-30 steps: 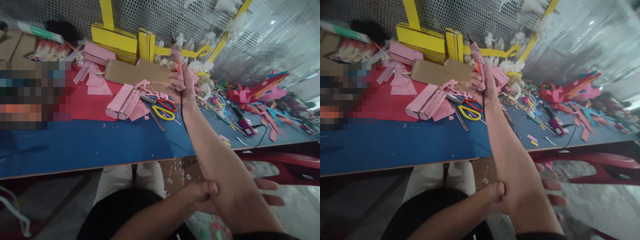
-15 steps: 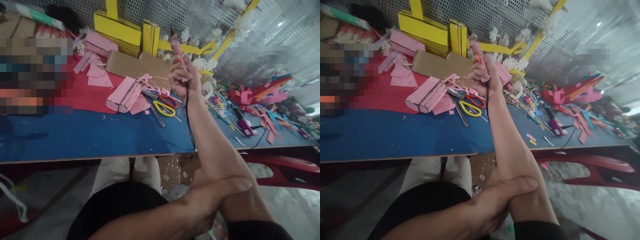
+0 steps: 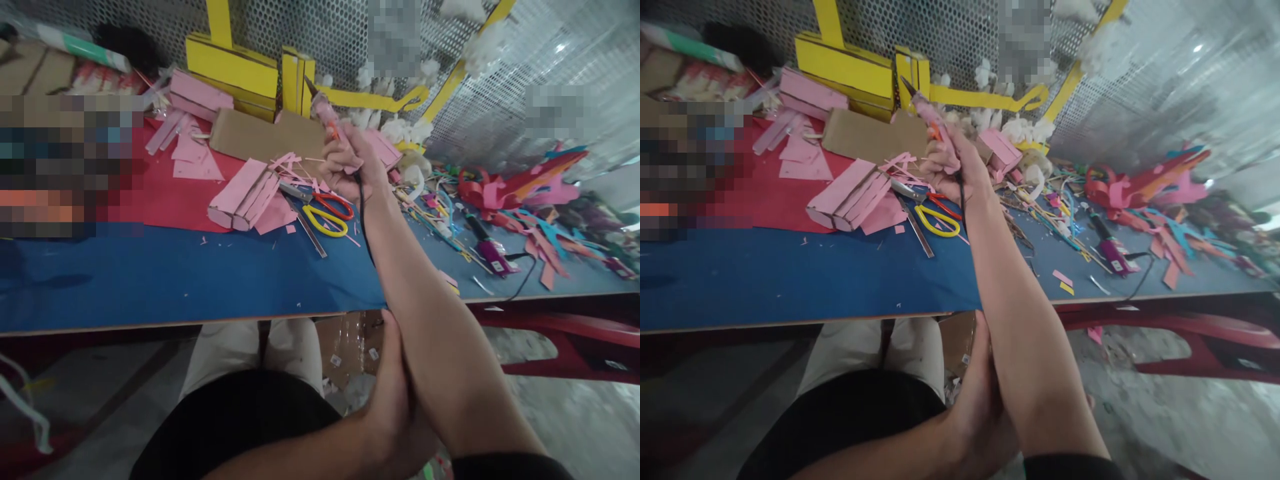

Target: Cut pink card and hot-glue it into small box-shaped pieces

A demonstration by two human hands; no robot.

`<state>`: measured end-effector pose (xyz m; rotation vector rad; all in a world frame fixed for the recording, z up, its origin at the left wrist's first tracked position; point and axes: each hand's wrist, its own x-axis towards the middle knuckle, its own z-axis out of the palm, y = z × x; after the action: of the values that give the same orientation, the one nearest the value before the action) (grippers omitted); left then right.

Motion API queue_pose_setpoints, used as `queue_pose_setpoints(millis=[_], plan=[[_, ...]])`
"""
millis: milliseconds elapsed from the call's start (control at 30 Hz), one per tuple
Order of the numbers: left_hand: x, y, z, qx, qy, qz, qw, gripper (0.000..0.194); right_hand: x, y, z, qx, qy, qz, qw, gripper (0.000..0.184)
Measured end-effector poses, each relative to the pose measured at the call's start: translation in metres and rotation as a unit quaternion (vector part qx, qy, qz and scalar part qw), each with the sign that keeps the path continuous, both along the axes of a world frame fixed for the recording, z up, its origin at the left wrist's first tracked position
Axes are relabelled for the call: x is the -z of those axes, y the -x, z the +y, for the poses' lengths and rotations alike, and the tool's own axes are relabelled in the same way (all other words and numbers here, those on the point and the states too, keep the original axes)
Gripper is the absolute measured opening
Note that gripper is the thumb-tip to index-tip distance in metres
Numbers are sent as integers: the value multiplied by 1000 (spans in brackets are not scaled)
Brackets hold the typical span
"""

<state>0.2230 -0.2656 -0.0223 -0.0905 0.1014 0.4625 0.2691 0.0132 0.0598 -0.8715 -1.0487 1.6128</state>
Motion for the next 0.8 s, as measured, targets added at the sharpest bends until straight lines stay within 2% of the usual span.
queue_pose_setpoints(millis=[133, 233, 400, 500, 567, 600, 667, 733, 800], plan=[[15, -2, -3, 15, 20, -86, 996, 93, -7, 13, -3, -19, 10, -12, 1000, 54], [21, -1, -7, 27, 19, -123, 992, 83, -13, 16, -5, -44, 34, 16, 998, 57], [19, -12, -14, 25, 13, -85, 996, 74, -24, 12, -10, -103, 52, 75, 991, 61], [20, -24, -20, 15, -17, -61, 998, 75, -30, 5, -12, -120, 61, 44, 990, 62], [26, -27, -24, 58, -65, -29, 996, 83, -31, -2, -12, -116, 66, -15, 991, 58], [29, -25, -25, 99, -95, -5, 991, 86, -29, -7, -11, -114, 64, -51, 990, 55], [35, -13, -21, 163, -204, 52, 964, 80, -24, -16, -11, -111, 45, -121, 985, 47], [35, 8, -10, 181, -302, 82, 933, 84, -17, -22, -12, -113, 17, -177, 978, 41], [30, 31, 7, 172, -358, 100, 912, 75, -8, -22, -15, -116, -19, -209, 971, 42]])
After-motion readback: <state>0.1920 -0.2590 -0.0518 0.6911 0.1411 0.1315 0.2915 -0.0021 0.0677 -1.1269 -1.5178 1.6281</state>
